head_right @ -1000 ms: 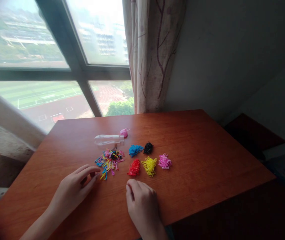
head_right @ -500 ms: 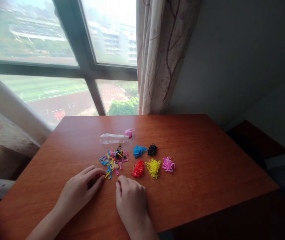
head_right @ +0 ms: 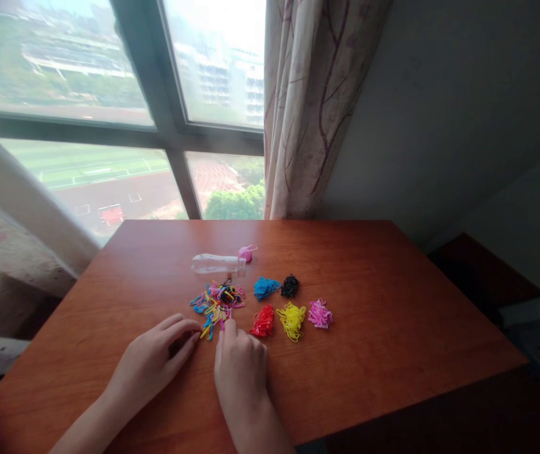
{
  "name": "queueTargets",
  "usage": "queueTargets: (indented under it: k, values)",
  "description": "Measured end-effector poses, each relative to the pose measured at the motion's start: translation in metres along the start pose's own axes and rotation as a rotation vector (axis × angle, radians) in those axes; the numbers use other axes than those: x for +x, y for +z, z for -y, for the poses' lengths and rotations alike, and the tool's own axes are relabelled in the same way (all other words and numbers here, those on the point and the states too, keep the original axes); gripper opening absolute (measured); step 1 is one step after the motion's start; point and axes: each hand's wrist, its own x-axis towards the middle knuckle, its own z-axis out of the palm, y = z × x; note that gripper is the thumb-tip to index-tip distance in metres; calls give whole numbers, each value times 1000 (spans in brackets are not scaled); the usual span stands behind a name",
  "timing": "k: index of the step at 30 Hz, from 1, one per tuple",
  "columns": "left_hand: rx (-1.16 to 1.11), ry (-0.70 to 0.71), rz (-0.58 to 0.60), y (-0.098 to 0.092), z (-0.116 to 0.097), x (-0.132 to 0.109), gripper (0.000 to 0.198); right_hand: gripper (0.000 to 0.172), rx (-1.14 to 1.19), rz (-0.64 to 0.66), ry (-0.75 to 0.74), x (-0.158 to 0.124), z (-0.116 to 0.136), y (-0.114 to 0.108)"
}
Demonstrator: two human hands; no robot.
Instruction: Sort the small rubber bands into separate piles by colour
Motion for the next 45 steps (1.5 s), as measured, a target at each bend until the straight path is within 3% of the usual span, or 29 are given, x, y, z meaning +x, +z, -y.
queueTargets:
  k: [5,12,17,23,27,38,45]
  values:
    - [-16,15,-13,-1,-1,0,22,9,65,-38,-20,-3,-3,0]
    - [-36,19,-16,-2,-1,0,21,22,350,-192,-85,-14,-24,-9]
    - [-7,28,-2,-2,0,-2,23,33,371,-335,0,-18,-72,-27]
    - [14,24,5,-2,-1,-1,25,44,169,-430,208,-18,-149,-37]
    - [17,23,1,-3,-2,0,25,47,119,-445,291,-17,-175,-37]
    - [23,27,-18,-1,0,0,22,52,148,-436,303,-13,-173,-31]
    - [18,24,-21,-3,-2,-1,23,43,245,-459,190,-18,-139,-28]
